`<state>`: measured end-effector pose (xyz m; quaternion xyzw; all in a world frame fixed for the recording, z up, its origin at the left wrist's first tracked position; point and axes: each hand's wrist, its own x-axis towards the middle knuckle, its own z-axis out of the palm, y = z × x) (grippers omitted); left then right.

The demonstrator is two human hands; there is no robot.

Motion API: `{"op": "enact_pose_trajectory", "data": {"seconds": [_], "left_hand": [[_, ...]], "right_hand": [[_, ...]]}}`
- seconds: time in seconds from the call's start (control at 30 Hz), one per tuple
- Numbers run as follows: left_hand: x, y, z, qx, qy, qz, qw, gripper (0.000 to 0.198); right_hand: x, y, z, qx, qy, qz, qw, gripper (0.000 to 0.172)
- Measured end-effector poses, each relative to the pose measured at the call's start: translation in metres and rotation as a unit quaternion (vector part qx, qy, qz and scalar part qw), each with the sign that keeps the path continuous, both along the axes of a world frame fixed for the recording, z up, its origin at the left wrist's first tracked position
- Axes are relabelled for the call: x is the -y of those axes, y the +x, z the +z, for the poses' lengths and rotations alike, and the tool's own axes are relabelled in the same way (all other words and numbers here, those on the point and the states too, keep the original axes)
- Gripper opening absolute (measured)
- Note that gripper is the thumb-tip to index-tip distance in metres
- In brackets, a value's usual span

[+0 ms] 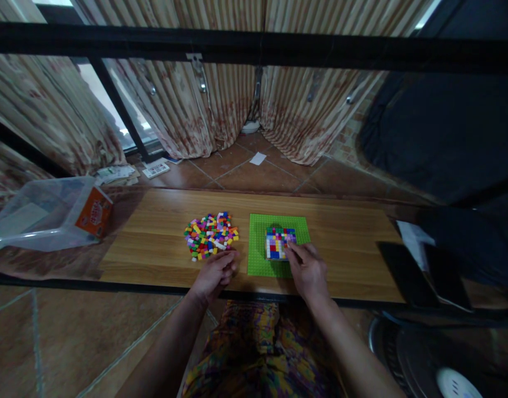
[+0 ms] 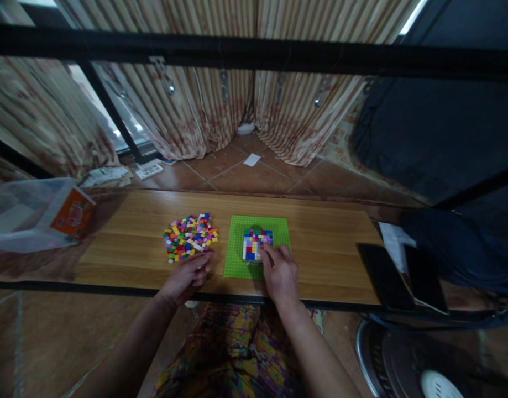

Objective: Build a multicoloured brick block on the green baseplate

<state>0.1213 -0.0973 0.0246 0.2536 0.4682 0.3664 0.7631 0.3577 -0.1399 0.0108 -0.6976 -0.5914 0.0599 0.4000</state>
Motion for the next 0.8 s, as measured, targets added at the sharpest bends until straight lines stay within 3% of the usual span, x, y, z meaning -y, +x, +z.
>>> {"op": "enact_pose_trajectory", "data": {"seconds": [0.17,0.33,0.47,0.53,0.7,0.8], "left_hand": [[0.000,0.001,0.001,0.026,-0.023,0.037,0.999,0.027],[0.009,0.010,0.007,0.134,-0.086,0.106,0.982,0.013],[0.024,0.023,0.013,0.203,-0.129,0.117,0.964,0.025],[0.031,0.027,0.015,0.228,-0.136,0.097,0.959,0.035],[0.040,0.033,0.020,0.288,-0.142,0.047,0.946,0.055],[0.042,0.036,0.021,0.315,-0.139,0.030,0.938,0.059]], "right_hand": [[0.007,0.001,-0.006,0.028,-0.023,-0.005,0.999,0.040],[0.014,0.001,-0.002,0.039,-0.037,0.004,0.999,0.040],[0.026,-0.006,0.010,0.007,-0.006,-0.020,1.000,0.039],[0.035,-0.014,0.019,-0.015,0.011,0.013,1.000,0.033],[0.050,-0.045,0.037,-0.074,-0.003,0.184,0.980,0.025],[0.052,-0.060,0.038,-0.085,-0.037,0.195,0.976,0.020]]}}
